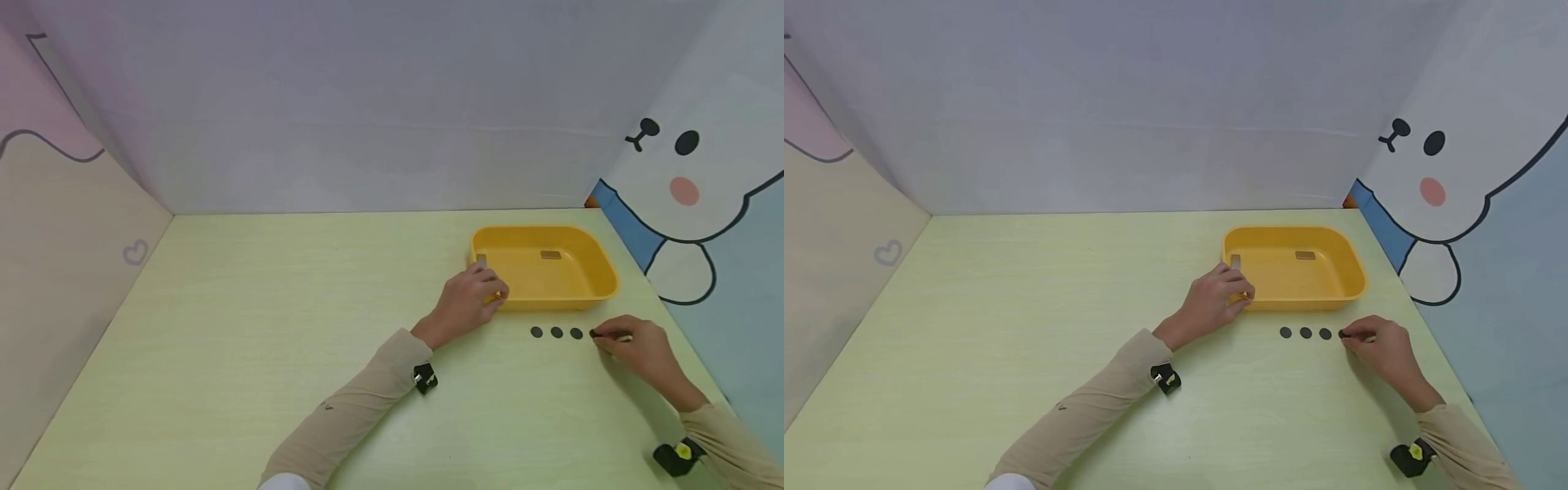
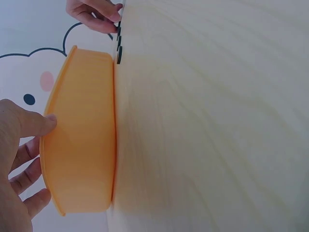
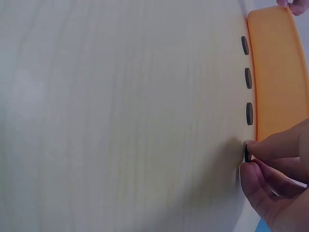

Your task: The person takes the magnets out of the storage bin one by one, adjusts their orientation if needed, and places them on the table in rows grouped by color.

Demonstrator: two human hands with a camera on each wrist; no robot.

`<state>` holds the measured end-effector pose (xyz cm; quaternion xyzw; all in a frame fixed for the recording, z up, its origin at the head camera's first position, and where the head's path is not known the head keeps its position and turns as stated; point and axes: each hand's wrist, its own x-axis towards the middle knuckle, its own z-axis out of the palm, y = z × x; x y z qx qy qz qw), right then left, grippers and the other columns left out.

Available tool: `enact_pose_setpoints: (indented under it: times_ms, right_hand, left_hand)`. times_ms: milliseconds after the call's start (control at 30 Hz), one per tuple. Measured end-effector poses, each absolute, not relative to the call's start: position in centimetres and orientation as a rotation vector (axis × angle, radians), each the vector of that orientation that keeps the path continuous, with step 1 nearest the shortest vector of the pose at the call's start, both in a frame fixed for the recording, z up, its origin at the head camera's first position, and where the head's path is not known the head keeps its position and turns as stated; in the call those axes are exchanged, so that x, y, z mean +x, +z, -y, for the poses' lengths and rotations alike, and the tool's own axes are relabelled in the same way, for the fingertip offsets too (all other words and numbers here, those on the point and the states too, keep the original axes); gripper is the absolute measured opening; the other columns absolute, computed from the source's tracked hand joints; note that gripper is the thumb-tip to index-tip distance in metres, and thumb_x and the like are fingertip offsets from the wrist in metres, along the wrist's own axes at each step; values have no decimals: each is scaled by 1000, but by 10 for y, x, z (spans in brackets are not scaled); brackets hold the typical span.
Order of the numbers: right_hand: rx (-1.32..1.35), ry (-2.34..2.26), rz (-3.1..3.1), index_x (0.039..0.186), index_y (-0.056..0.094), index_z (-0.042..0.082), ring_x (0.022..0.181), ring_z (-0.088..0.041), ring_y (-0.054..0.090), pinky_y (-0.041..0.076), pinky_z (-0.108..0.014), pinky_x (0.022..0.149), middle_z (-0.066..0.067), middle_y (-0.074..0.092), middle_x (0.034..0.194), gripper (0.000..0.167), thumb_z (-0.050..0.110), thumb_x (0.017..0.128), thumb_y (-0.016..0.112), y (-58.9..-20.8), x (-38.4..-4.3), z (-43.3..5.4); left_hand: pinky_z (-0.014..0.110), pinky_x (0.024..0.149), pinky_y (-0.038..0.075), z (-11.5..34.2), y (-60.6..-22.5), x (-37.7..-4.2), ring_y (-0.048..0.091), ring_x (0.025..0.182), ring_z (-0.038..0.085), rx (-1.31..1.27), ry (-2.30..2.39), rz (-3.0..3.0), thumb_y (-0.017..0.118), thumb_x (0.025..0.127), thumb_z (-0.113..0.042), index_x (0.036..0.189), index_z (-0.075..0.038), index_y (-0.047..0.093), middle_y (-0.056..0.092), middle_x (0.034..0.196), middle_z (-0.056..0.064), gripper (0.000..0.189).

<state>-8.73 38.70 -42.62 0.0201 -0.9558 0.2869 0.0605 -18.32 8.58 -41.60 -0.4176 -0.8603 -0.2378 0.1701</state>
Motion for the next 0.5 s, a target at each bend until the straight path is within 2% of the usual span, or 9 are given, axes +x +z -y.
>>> enact_pose_setpoints:
  times_ms: [233,500]
  right_hand:
    - [2,888,2920,89,72,1,65,4,52,45,-24,50,-13,67,83,15,9,77,77,-421,-86,-389]
    - [-41,1029,2927,100,69,-5,64,-1,59,46,-23,52,-9,69,82,25,13,83,73,-407,-87,-394]
  left_hand:
    - [12,69,42,-86,-414,-182,48,86,7,-1187,-662,2455,70,87,-25,92,-23,72,64,94,-11,6]
    - [12,68,41,-86,-415,-182,47,84,7,-1186,-661,2432,71,86,-24,91,-23,72,64,93,-11,5]
